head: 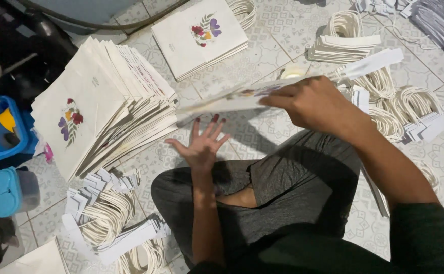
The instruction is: The person is manually assembling paper bags by applying glue to paper strips and attaching rope handles to the bags.
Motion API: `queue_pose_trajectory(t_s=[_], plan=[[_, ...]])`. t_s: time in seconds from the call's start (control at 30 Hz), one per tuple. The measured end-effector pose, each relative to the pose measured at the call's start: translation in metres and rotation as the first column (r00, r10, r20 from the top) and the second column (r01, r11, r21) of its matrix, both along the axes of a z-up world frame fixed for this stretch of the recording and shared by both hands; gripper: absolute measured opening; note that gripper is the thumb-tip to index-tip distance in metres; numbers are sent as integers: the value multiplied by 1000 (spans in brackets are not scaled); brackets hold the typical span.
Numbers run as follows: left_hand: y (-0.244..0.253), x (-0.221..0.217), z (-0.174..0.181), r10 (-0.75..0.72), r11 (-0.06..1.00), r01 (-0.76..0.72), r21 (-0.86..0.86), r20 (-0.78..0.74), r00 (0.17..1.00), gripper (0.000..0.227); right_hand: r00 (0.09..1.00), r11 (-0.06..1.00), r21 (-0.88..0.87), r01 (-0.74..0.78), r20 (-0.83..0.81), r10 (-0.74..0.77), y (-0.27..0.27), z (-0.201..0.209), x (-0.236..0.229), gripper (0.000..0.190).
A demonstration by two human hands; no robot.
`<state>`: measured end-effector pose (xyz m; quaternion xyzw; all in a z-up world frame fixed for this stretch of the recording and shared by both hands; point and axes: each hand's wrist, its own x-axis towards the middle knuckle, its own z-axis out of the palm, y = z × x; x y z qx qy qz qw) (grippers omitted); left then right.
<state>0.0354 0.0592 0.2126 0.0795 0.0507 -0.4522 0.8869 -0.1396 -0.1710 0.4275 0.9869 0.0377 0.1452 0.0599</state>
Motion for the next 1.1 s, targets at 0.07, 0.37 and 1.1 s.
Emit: queue_pose_trajectory(t_s=[0.07,0.37,1.1], plan=[[15,0,9,67,997,-62,50,-104,992,111,994,996,-80,-42,93,49,1,-18,-14,33],[53,-3,-117,13,803,-92,588,136,991,47,836,982,111,150,516,-186,-24,-124,-54,19],[32,9,-86,-187,647,-401,648,646,740,75,621,-123,976,-178,15,-783,3,-190,14,43]])
